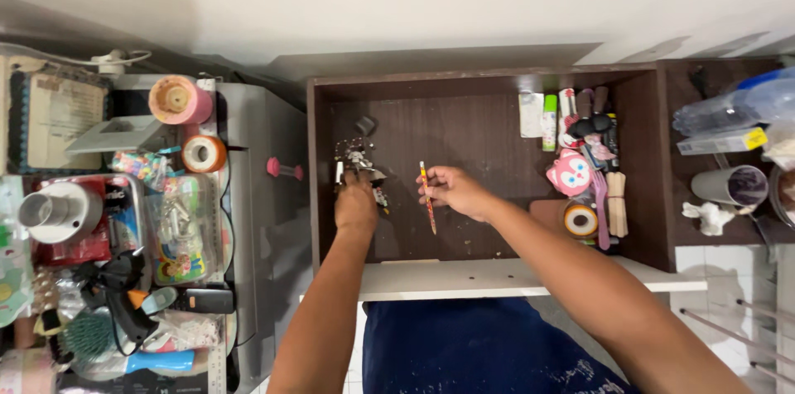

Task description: The person organizes a cluttered drawer by picking up various small items such as a pink toy, a phone case, wooden sticks, and a plastic fork. They sort these items by hand, moving them from scattered positions to grouped piles within the drawer.

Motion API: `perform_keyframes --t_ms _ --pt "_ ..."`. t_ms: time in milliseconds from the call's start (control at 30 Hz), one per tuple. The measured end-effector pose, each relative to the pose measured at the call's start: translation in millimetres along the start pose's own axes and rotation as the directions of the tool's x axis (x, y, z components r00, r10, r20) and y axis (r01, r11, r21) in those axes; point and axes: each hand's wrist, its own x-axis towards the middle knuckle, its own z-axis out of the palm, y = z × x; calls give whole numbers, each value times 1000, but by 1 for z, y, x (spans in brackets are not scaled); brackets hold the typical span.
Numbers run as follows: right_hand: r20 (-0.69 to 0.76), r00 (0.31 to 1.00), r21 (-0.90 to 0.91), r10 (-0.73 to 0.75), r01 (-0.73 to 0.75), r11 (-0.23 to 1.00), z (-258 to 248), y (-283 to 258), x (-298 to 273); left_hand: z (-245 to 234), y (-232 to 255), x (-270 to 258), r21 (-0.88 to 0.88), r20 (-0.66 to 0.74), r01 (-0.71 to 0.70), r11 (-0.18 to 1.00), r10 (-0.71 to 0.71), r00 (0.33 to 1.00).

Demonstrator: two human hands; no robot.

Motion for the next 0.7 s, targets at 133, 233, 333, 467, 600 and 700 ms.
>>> perform_keyframes --t_ms 133,233,333,467,600,700 --pt "33 995 -19 95 -94 995 -13 -8 -23 -13 0 -2 -30 31 -4 1000 5 1000" --pt "20 986 -35 168 -167 985 -20 -10 -42 -11 -2 -2 -7 98 -28 1000 28 995" --pt "19 984 -47 176 -175 983 -28 -8 -60 -1 -9 0 -48 -120 -144 988 138 983" --pt "12 999 -63 33 -32 997 -58 -25 -85 8 -13 6 -146 -80 -77 986 66 995" --pt "-246 966 -173 -78 35 984 -122 -60 -136 8 -17 0 -297 -141 -76 952 34 989" --pt "-306 941 -392 -142 11 920 -148 -62 -168 -1 -18 1 -284 -149 -57 957 15 989"
